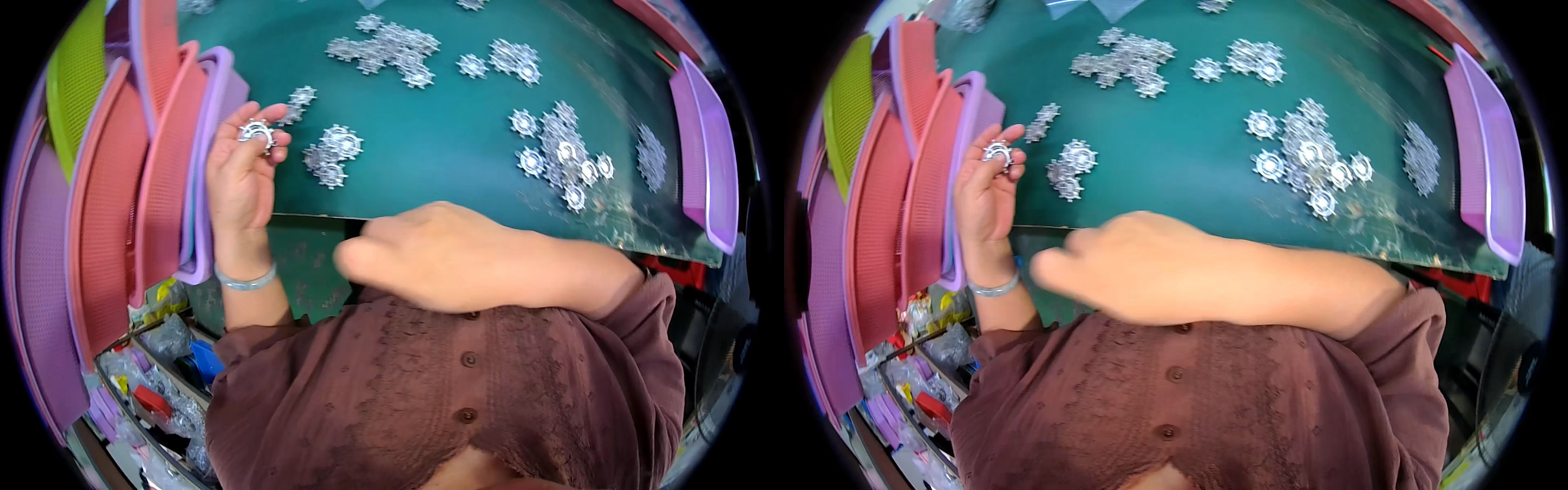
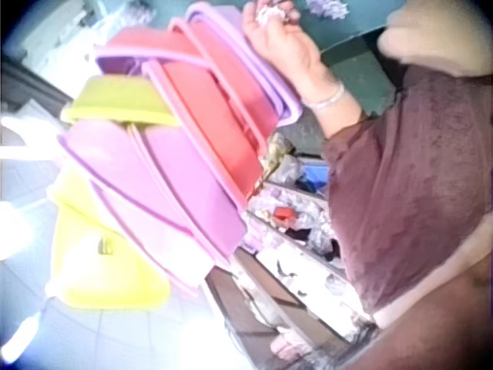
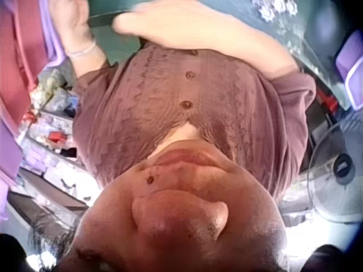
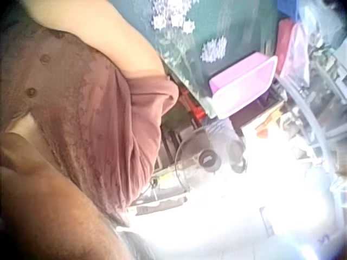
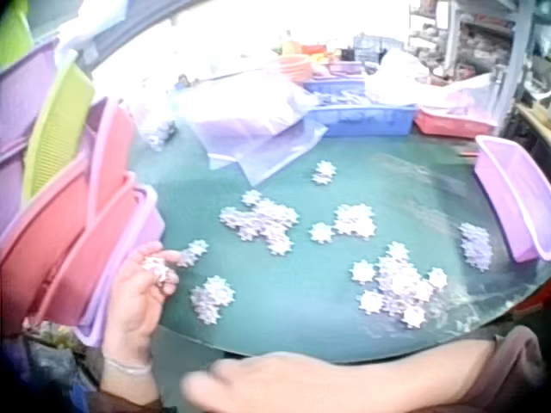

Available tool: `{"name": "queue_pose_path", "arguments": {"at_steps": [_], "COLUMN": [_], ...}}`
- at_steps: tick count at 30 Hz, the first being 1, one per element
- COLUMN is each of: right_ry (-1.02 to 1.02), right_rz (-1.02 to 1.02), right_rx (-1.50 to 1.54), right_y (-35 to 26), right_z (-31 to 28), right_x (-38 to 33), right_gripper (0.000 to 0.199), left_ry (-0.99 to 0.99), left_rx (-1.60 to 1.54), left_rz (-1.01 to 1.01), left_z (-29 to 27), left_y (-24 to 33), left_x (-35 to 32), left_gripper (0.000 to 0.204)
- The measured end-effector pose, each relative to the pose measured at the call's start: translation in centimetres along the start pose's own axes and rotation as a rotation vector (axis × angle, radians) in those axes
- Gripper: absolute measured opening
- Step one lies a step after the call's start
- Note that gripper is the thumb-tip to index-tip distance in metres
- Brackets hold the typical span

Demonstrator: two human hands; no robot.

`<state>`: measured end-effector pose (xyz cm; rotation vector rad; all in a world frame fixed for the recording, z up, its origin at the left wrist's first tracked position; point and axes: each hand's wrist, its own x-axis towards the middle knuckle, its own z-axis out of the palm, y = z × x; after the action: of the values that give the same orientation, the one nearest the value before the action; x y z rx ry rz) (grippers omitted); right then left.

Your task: The person picks up small silver ship-wheel-shaped metal pieces from a green table and links them together by hand. They repeatedly pick up two pieces, interlock them, and place the connected pair back on the table, continuing this process throughout the clip.

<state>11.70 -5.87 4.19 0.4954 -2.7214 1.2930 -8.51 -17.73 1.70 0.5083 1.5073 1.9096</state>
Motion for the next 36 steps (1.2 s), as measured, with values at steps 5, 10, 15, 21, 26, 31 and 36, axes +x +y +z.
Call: {"name": "queue_pose_path", "arguments": {"at_steps": [5,10,15,21,26,31,36], "right_ry": [0.084,0.232,0.26,0.249,0.248,0.274,0.246], "right_rz": [0.147,0.207,0.262,0.278,0.264,0.23,0.238], "right_rx": [-0.014,0.175,0.292,0.332,0.345,0.371,0.389], "right_y": [3.1,4.1,4.5,4.6,4.8,4.9,5.0], "right_z": [1.9,2.1,2.0,1.7,1.5,1.7,1.7], "right_x": [-2.9,-4.0,-4.0,-4.0,-4.2,-4.3,-4.4], "right_gripper": [0.016,0.014,0.013,0.012,0.011,0.011,0.012], "left_ry": [0.037,0.065,0.079,0.127,0.075,0.092,0.114], "left_rx": [0.031,0.058,0.147,0.34,0.479,0.98,1.2], "left_rz": [0.041,0.089,0.068,0.099,0.15,0.342,0.374], "left_z": [-0.8,-0.9,-0.6,-0.5,-0.1,-0.9,0.0], "left_y": [0.0,-0.4,-0.6,-1.1,-2.5,-3.6,-3.1], "left_x": [0.5,1.2,1.7,2.7,3.8,5.2,4.8], "left_gripper": [0.026,0.024,0.027,0.029,0.022,0.02,0.027]}}
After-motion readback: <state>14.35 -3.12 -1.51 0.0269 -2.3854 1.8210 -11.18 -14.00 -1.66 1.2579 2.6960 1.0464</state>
